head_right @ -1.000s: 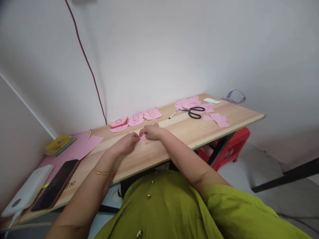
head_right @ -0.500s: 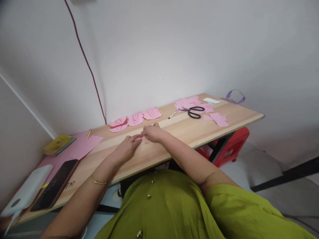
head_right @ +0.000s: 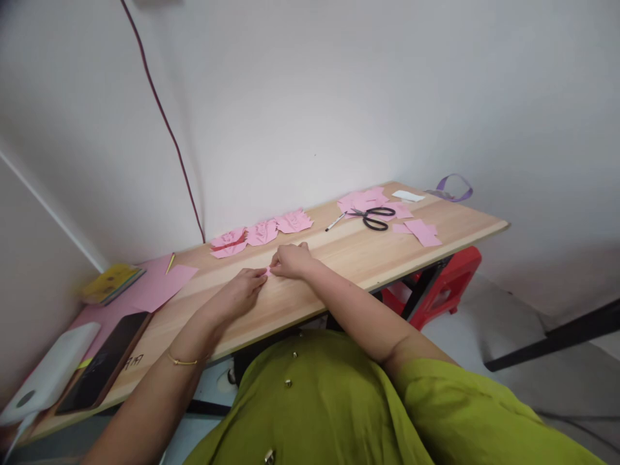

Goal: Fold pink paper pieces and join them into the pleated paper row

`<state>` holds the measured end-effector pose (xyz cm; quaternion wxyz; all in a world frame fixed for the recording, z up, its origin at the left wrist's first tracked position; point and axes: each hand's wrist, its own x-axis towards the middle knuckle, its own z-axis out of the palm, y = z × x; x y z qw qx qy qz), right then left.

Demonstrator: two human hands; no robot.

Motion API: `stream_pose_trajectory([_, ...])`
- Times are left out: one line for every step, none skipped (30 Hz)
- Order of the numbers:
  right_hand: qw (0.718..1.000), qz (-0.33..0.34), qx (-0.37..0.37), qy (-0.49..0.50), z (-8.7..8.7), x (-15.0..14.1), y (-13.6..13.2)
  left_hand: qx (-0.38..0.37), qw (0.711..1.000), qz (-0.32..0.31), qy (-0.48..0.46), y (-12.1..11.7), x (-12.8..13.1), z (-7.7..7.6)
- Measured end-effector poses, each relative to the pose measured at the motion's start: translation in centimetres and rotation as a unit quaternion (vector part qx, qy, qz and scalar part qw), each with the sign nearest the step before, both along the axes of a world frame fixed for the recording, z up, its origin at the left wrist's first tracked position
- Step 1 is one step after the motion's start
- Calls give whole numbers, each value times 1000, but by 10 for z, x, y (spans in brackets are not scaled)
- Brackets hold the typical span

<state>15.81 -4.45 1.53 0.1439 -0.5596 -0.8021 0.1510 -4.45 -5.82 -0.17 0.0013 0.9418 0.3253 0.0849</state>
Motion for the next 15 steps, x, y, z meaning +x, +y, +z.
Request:
stream_pose_trajectory([1000, -18, -1, 2, -1, -4, 0, 0, 1000, 1, 0, 0, 1, 1])
stream_pose_trajectory([999, -38, 0, 3, -2, -7, 0, 0, 1000, 2, 0, 0, 2, 1])
stream_pose_trajectory([999, -54, 1, 5, -3, -10, 0, -1, 1000, 3, 2, -1, 3, 2])
stream_pose_trajectory([998, -65, 3, 6, -4, -12, 0, -4, 1000, 3, 4, -1, 4, 3])
stream_pose_trajectory([997, -71, 2, 8, -6, -12, 0, -6, 1000, 3, 6, -1, 4, 4])
stream_pose_trajectory([997, -71, 1, 9, -7, -11, 0, -10, 1000, 2, 9, -1, 3, 5])
stream_pose_trajectory([998, -67, -2, 10, -8, -9, 1, -14, 1000, 1, 10, -1, 3, 6])
stream_pose_trajectory([998, -62, -4, 11, -9, -6, 1, -19, 1000, 0, 11, -1, 2, 7])
stream_pose_trajectory([998, -57, -7, 12, -9, -2, 1, -24, 1000, -1, 9, -1, 1, 8])
stream_pose_trajectory([998, -54, -9, 13, -9, 2, 1, -30, 1000, -1, 5, -1, 0, 9])
stream_pose_trajectory([998, -54, -11, 14, -9, 5, 1, -35, 999, -2, 1, -2, -2, 10])
stream_pose_trajectory([998, -53, -13, 16, -8, 9, 0, -40, 999, -1, -3, -2, -3, 11])
stream_pose_trajectory([998, -52, -14, 17, -8, 11, 0, -44, 999, 0, -7, -2, -4, 11])
stream_pose_trajectory([999, -49, -14, 19, -8, 13, -1, -48, 999, 2, -9, -2, -5, 11])
stream_pose_trajectory([999, -46, -14, 21, -8, 15, -1, -54, 998, 4, -11, -2, -6, 12])
